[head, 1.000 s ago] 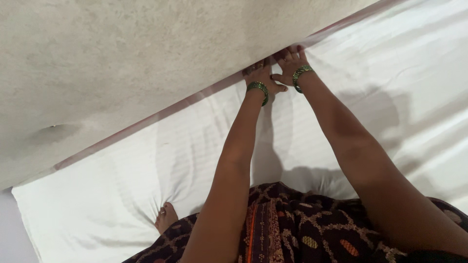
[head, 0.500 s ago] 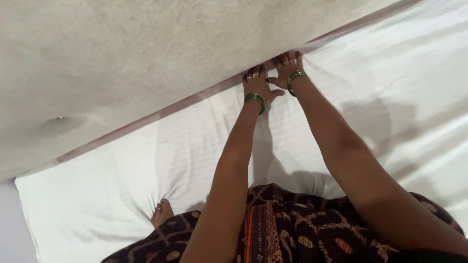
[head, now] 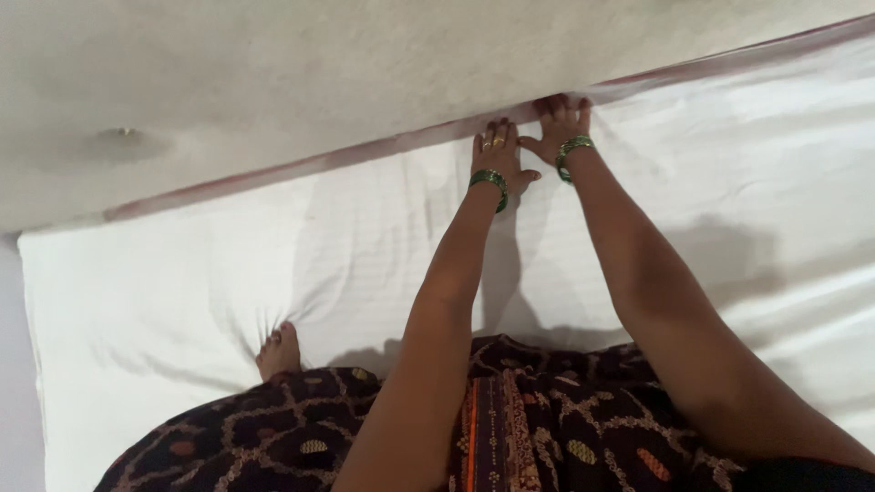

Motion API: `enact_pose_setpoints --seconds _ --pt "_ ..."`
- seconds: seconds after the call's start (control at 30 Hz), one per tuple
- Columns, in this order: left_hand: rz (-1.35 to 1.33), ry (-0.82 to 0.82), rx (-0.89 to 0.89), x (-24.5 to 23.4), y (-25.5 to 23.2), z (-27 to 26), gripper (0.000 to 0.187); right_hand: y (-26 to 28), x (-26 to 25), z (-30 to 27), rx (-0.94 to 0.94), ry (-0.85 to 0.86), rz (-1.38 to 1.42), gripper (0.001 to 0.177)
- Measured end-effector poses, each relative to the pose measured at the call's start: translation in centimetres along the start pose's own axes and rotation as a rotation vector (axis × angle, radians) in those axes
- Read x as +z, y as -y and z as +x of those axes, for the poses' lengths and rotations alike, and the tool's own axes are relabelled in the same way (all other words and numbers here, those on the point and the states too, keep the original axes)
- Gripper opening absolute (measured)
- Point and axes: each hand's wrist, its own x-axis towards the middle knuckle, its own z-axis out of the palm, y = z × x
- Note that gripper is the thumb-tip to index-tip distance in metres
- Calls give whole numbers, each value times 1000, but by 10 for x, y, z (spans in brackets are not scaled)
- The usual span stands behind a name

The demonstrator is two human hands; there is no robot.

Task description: The person smooths and tucks a white sheet onto a mattress, working along the edge to secure the fabric. The hands repeatedly press and adjust the sheet to ensure it is flat and properly aligned with the mattress border.

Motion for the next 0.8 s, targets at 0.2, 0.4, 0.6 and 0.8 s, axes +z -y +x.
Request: enact_pose_setpoints --seconds 0.2,0.4,0.6,0.8 --pt "25 48 2 9 8 6 120 1 -9 -6 3 6 17 102" --pt "-11 43 26 8 25 -2 121 4 -16 -9 3 9 48 103" --pt "-31 8 78 -3 36 -2 119 3 -9 -9 50 112 -86 100" --pt "18 47 202 -12 41 14 130 7 -18 -14 87 93 -93 101"
